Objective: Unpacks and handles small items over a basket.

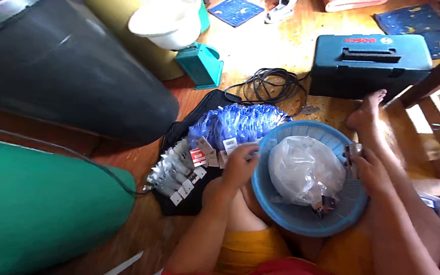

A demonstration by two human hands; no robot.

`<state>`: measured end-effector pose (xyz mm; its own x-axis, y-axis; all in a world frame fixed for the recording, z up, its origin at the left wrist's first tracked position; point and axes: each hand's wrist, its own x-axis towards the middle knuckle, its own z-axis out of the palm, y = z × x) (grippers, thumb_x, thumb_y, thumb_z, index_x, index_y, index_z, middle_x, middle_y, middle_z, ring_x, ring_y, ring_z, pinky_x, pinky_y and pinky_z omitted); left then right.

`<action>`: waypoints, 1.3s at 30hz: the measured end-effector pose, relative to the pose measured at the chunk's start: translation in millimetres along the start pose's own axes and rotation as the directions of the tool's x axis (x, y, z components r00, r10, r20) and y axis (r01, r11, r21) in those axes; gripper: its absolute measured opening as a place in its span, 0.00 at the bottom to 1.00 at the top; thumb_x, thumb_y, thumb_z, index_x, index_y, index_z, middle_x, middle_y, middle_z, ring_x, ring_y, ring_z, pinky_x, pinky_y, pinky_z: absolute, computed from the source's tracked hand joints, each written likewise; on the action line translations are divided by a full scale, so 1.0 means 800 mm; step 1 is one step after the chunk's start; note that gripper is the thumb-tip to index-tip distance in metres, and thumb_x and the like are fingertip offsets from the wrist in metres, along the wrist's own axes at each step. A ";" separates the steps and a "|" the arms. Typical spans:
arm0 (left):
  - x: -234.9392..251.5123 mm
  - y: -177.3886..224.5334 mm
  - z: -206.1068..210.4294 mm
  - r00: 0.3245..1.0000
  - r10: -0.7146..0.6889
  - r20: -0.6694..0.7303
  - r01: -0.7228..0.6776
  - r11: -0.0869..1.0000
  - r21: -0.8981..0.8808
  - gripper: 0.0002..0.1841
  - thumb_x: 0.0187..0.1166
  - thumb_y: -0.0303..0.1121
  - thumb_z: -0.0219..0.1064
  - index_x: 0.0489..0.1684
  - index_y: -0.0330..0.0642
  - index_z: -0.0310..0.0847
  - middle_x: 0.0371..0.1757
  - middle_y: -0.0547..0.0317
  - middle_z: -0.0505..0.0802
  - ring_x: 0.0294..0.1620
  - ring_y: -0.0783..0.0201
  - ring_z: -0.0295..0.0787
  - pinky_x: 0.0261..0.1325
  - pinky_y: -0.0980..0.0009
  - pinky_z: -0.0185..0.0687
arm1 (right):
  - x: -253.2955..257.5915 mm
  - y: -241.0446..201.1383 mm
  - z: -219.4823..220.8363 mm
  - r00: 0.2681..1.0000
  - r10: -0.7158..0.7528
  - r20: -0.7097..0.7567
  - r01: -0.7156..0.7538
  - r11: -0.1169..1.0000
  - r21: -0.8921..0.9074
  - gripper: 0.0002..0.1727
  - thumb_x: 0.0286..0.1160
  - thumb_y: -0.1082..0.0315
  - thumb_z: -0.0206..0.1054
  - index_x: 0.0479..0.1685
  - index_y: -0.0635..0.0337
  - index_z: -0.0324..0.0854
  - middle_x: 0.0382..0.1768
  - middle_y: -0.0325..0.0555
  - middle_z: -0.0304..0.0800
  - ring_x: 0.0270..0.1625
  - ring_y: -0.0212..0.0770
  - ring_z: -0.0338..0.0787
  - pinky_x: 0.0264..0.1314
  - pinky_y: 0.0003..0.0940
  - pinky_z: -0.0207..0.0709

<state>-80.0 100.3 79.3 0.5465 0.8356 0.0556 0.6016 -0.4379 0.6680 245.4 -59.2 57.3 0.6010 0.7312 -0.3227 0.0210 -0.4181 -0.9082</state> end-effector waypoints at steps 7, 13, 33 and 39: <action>0.021 0.138 0.146 0.792 0.088 0.605 -0.197 0.974 0.116 0.17 0.85 0.35 0.64 0.68 0.41 0.85 0.72 0.43 0.86 0.79 0.45 0.76 0.84 0.49 0.67 | 0.029 0.041 0.015 0.989 -0.066 0.132 0.106 0.940 -0.323 0.27 0.84 0.65 0.63 0.80 0.64 0.71 0.66 0.64 0.84 0.63 0.56 0.87 0.68 0.55 0.79; 0.041 0.149 0.208 0.683 -0.102 0.724 -0.242 0.903 0.356 0.24 0.78 0.42 0.72 0.68 0.38 0.84 0.80 0.37 0.75 0.84 0.34 0.64 0.76 0.37 0.72 | 0.041 0.044 0.021 0.985 -0.057 0.164 0.129 0.873 -0.470 0.31 0.80 0.63 0.69 0.83 0.60 0.70 0.71 0.64 0.80 0.70 0.59 0.84 0.74 0.56 0.76; -0.020 0.130 0.086 0.980 0.126 0.156 -0.060 0.926 -0.373 0.14 0.87 0.32 0.60 0.55 0.35 0.91 0.49 0.55 0.95 0.53 0.71 0.91 0.63 0.73 0.84 | 0.023 0.047 0.030 0.917 0.153 0.367 0.172 0.680 -0.713 0.29 0.77 0.50 0.71 0.59 0.71 0.86 0.68 0.75 0.79 0.77 0.74 0.73 0.75 0.71 0.68; -0.021 0.130 0.088 0.989 0.145 0.030 -0.126 0.931 -0.342 0.13 0.87 0.29 0.59 0.55 0.33 0.88 0.47 0.56 0.95 0.49 0.69 0.93 0.59 0.71 0.88 | 0.009 0.036 0.016 0.894 -0.155 0.420 0.302 0.901 -0.311 0.23 0.79 0.53 0.70 0.40 0.70 0.89 0.55 0.65 0.86 0.58 0.57 0.86 0.64 0.57 0.77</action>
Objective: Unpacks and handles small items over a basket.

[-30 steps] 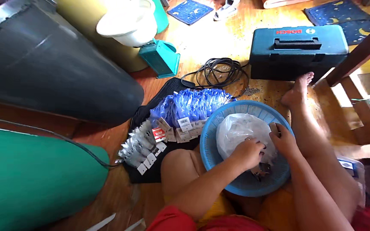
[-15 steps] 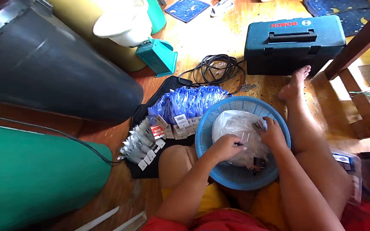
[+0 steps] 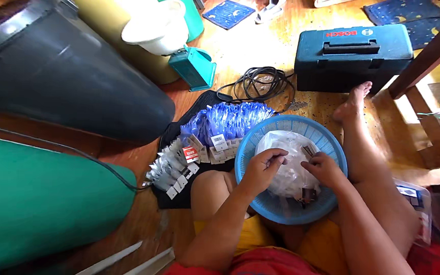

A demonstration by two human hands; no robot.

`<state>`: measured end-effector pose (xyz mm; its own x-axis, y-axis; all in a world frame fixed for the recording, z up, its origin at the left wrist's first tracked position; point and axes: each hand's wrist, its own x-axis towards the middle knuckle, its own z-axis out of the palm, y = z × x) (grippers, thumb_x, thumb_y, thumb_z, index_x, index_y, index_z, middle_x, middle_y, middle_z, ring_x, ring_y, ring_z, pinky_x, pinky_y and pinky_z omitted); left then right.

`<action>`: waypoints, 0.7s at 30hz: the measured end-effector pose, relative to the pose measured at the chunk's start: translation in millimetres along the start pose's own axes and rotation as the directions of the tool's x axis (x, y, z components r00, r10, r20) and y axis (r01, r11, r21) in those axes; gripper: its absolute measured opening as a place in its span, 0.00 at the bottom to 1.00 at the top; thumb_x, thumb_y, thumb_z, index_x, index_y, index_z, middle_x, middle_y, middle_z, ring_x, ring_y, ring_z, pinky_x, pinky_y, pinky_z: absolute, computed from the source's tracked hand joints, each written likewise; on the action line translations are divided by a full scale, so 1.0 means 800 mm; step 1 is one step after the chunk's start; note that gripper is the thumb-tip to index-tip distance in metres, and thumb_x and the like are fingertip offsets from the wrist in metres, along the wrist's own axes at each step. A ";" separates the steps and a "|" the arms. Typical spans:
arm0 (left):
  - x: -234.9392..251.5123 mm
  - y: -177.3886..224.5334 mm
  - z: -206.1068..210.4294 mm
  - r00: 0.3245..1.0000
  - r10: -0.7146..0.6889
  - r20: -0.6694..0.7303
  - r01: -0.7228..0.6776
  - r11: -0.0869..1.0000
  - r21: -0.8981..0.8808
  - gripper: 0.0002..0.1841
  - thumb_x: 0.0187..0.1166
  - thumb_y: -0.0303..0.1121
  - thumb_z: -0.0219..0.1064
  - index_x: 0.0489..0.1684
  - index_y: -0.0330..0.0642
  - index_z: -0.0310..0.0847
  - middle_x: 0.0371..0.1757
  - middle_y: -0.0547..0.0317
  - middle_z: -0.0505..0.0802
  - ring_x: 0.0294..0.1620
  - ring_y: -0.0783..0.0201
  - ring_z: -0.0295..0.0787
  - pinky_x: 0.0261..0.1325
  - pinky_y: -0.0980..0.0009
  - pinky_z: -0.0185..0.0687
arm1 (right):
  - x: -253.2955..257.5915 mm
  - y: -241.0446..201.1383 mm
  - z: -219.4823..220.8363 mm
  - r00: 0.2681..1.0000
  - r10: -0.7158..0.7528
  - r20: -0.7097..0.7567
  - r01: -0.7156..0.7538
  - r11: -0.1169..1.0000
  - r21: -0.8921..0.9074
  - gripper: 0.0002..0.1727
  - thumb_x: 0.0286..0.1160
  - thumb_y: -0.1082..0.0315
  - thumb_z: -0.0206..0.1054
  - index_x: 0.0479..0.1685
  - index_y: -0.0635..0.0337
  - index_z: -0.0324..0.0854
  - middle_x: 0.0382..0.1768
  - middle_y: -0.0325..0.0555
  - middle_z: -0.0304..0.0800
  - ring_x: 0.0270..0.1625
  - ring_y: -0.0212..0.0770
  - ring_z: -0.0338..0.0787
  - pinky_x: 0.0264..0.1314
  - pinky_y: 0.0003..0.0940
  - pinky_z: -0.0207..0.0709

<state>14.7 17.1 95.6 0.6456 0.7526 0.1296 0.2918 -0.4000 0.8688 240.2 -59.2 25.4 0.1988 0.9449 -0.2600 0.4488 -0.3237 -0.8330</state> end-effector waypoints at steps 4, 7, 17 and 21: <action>0.003 0.002 -0.017 0.855 -0.171 0.489 -0.039 0.920 0.389 0.17 0.86 0.23 0.54 0.62 0.41 0.88 0.67 0.46 0.89 0.72 0.51 0.83 0.79 0.53 0.73 | -0.015 0.007 0.000 0.953 -0.250 -0.172 0.293 0.906 0.305 0.18 0.77 0.56 0.69 0.24 0.62 0.86 0.60 0.47 0.87 0.53 0.30 0.87 0.54 0.29 0.84; -0.008 -0.015 -0.001 0.845 -0.228 0.483 -0.010 0.897 0.441 0.17 0.85 0.24 0.56 0.64 0.44 0.88 0.69 0.45 0.87 0.74 0.48 0.80 0.80 0.53 0.71 | -0.016 0.014 0.001 0.891 -0.381 -0.248 0.454 0.746 0.487 0.18 0.77 0.58 0.68 0.17 0.52 0.84 0.55 0.37 0.94 0.54 0.28 0.90 0.53 0.27 0.84; -0.004 -0.061 0.041 0.976 -0.142 0.163 0.027 0.828 0.560 0.13 0.85 0.35 0.62 0.54 0.42 0.93 0.62 0.49 0.92 0.72 0.45 0.82 0.79 0.52 0.72 | -0.015 0.011 0.001 0.925 -0.275 -0.261 0.288 0.957 0.015 0.15 0.78 0.74 0.60 0.57 0.60 0.90 0.60 0.53 0.88 0.60 0.44 0.89 0.62 0.40 0.84; -0.003 -0.048 0.027 1.000 0.008 -0.013 -0.004 0.965 0.261 0.11 0.82 0.31 0.66 0.48 0.35 0.92 0.50 0.49 0.95 0.56 0.58 0.92 0.68 0.64 0.84 | -0.014 0.003 0.001 0.990 -0.107 0.092 0.135 0.912 -0.388 0.27 0.64 0.83 0.64 0.61 0.49 0.91 0.80 0.62 0.72 0.80 0.72 0.69 0.73 0.73 0.69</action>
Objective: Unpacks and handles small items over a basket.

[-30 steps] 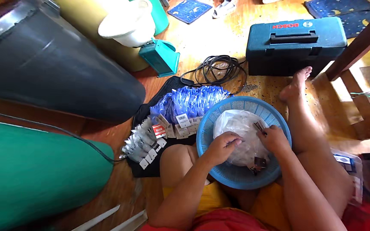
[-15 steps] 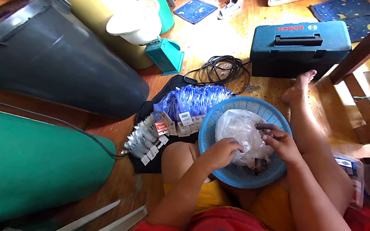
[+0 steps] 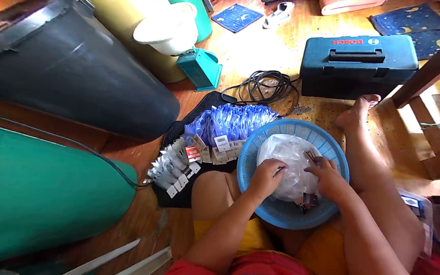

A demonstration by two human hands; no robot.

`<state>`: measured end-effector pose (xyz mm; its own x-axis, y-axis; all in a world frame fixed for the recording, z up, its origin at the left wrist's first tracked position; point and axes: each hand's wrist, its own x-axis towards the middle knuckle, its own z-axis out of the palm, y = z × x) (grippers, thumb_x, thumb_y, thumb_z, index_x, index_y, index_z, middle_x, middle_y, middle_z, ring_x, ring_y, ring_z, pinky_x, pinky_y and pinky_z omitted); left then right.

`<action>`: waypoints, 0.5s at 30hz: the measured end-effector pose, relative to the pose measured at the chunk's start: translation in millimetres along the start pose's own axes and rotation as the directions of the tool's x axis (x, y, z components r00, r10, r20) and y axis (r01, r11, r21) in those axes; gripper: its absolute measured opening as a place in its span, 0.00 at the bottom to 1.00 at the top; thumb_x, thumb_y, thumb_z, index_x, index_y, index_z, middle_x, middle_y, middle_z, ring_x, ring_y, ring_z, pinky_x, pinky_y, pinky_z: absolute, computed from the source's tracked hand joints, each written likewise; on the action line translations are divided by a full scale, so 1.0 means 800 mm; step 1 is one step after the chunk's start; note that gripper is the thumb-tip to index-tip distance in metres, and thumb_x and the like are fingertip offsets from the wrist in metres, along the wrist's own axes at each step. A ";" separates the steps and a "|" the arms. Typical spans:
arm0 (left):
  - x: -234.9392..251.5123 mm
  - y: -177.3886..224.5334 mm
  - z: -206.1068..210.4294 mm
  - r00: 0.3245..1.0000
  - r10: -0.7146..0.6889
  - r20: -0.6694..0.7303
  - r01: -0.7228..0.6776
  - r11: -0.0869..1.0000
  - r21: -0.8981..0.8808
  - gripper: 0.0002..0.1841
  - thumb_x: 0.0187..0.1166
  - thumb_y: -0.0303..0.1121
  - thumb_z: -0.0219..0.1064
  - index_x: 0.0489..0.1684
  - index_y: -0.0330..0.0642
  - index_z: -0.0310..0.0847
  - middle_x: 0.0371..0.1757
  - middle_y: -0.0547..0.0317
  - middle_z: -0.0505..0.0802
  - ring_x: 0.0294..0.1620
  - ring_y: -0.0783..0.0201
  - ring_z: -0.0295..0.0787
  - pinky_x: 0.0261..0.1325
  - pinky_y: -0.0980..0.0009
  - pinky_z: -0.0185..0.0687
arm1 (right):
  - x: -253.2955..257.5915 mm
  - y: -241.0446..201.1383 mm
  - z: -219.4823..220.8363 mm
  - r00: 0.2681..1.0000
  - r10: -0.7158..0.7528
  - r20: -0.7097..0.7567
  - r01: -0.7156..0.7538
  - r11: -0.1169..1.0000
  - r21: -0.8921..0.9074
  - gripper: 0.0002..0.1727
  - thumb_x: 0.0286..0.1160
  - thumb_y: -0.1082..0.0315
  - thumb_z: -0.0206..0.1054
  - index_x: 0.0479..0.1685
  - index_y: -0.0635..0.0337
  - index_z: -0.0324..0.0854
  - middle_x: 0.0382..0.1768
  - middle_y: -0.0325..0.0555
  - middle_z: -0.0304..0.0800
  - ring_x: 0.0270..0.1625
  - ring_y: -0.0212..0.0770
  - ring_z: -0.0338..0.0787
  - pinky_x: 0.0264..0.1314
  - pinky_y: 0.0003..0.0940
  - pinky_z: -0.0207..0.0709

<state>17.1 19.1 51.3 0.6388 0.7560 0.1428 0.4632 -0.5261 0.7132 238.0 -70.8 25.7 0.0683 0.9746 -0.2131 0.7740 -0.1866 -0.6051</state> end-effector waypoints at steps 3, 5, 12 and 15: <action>0.000 0.015 -0.019 0.990 0.024 -0.139 -0.053 0.976 -0.211 0.09 0.81 0.28 0.68 0.47 0.32 0.91 0.45 0.52 0.96 0.47 0.68 0.94 0.58 0.72 0.89 | 0.004 -0.007 0.005 1.000 -0.022 0.005 0.022 1.000 -0.011 0.09 0.71 0.75 0.71 0.45 0.59 0.94 0.74 0.63 0.78 0.80 0.71 0.70 0.74 0.72 0.67; -0.002 0.027 -0.031 0.980 0.007 -0.200 -0.072 0.945 -0.320 0.08 0.81 0.27 0.68 0.47 0.32 0.90 0.44 0.54 0.96 0.46 0.69 0.94 0.57 0.71 0.90 | 0.003 -0.006 0.005 0.977 -0.148 -0.150 0.165 0.980 0.111 0.05 0.71 0.72 0.74 0.40 0.59 0.95 0.65 0.61 0.85 0.75 0.67 0.76 0.75 0.66 0.70; -0.012 0.059 -0.055 0.966 0.026 -0.257 -0.158 0.847 -0.508 0.06 0.80 0.23 0.66 0.45 0.32 0.88 0.44 0.58 0.96 0.46 0.68 0.95 0.57 0.69 0.91 | -0.002 0.000 -0.002 0.941 -0.209 -0.267 0.238 0.968 0.081 0.21 0.72 0.82 0.62 0.61 0.58 0.88 0.69 0.56 0.85 0.73 0.63 0.81 0.73 0.62 0.76; -0.012 0.063 -0.055 0.962 0.050 -0.268 -0.189 0.830 -0.525 0.05 0.79 0.23 0.68 0.45 0.34 0.89 0.45 0.59 0.96 0.47 0.68 0.94 0.57 0.69 0.92 | 0.011 -0.002 0.008 0.999 -0.043 -0.018 0.042 0.999 -0.033 0.23 0.68 0.79 0.72 0.66 0.60 0.86 0.78 0.66 0.74 0.81 0.74 0.68 0.74 0.76 0.66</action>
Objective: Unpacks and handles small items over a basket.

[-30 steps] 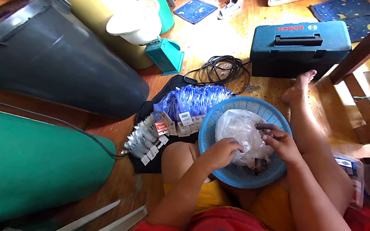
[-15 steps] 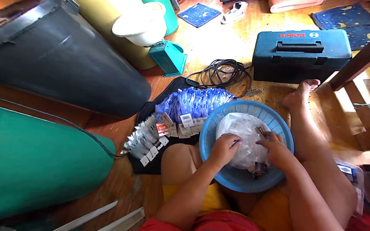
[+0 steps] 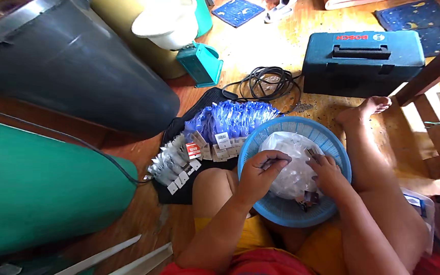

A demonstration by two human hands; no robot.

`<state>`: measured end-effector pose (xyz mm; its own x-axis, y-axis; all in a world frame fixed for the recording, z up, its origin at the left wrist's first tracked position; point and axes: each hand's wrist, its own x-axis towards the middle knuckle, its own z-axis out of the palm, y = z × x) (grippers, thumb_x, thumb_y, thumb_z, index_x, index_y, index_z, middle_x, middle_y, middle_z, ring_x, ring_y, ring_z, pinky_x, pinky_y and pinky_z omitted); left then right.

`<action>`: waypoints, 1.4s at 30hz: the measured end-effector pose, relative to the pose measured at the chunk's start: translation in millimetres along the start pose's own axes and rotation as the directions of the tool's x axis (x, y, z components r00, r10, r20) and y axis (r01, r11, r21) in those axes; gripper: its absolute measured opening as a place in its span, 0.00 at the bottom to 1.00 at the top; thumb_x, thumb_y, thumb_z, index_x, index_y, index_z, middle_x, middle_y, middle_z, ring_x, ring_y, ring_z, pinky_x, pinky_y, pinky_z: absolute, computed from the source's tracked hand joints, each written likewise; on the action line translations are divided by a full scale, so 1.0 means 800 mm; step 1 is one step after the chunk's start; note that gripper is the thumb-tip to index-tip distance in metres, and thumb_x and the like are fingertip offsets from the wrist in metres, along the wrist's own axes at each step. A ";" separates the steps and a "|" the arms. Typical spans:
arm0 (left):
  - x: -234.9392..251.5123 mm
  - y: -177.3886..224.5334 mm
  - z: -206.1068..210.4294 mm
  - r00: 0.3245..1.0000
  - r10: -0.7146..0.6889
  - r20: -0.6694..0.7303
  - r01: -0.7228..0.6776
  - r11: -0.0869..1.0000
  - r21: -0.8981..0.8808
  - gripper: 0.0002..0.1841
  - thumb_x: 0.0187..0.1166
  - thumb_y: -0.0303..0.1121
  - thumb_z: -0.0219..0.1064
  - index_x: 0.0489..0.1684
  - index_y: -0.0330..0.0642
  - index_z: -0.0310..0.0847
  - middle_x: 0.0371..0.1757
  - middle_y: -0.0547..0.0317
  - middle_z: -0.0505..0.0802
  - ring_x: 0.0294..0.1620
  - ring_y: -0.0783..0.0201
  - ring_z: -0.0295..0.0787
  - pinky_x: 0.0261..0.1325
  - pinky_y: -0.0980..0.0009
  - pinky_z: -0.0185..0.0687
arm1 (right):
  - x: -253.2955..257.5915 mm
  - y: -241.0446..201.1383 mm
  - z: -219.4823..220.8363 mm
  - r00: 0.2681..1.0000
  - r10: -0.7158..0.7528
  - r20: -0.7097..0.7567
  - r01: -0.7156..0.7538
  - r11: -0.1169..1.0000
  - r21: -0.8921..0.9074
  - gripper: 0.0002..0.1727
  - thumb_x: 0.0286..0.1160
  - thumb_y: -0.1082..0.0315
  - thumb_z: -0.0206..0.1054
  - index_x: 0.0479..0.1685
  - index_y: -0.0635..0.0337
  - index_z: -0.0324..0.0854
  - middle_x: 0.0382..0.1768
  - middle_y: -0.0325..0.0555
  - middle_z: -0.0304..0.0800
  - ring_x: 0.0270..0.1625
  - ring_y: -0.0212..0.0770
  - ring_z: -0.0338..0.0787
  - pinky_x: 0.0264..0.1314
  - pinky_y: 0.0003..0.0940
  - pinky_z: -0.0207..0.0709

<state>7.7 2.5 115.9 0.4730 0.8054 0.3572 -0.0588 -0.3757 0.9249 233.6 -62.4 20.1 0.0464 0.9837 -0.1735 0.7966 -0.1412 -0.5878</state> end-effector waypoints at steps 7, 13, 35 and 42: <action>0.003 -0.020 0.011 0.990 -0.113 -0.089 0.110 0.993 -0.045 0.08 0.76 0.21 0.69 0.49 0.33 0.84 0.44 0.56 0.95 0.42 0.65 0.94 0.51 0.67 0.92 | -0.005 -0.002 -0.004 0.932 -0.138 -0.336 0.240 0.928 0.284 0.04 0.68 0.67 0.77 0.36 0.54 0.96 0.58 0.56 0.88 0.70 0.61 0.79 0.72 0.61 0.72; 0.003 -0.034 0.034 0.983 -0.180 -0.039 0.181 0.984 0.008 0.08 0.77 0.22 0.69 0.49 0.28 0.82 0.52 0.49 0.94 0.47 0.64 0.94 0.54 0.68 0.91 | -0.031 -0.002 -0.021 0.839 -0.183 -0.513 0.517 0.565 0.643 0.07 0.76 0.61 0.74 0.43 0.50 0.95 0.51 0.34 0.93 0.56 0.29 0.90 0.60 0.27 0.86; -0.007 -0.003 0.064 0.980 0.139 0.141 -0.141 0.990 0.008 0.13 0.76 0.20 0.62 0.51 0.19 0.86 0.51 0.38 0.92 0.51 0.61 0.94 0.59 0.67 0.92 | -0.054 -0.061 -0.022 0.768 -0.056 -0.638 0.601 0.409 0.687 0.05 0.72 0.66 0.77 0.43 0.50 0.94 0.53 0.34 0.87 0.54 0.27 0.86 0.56 0.20 0.84; -0.007 0.002 0.068 0.982 0.107 0.153 -0.106 0.994 -0.012 0.19 0.71 0.15 0.67 0.61 0.14 0.77 0.50 0.41 0.93 0.49 0.62 0.95 0.57 0.67 0.93 | -0.054 -0.062 -0.021 0.767 -0.028 -0.641 0.603 0.374 0.704 0.08 0.70 0.72 0.77 0.45 0.54 0.92 0.51 0.37 0.92 0.52 0.31 0.91 0.57 0.26 0.88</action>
<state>52.8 -27.1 108.1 0.5931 0.6810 0.4296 -0.1195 -0.4532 0.8834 202.2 -96.2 70.2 0.4001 0.8293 0.3901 -0.0983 0.4620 -0.8814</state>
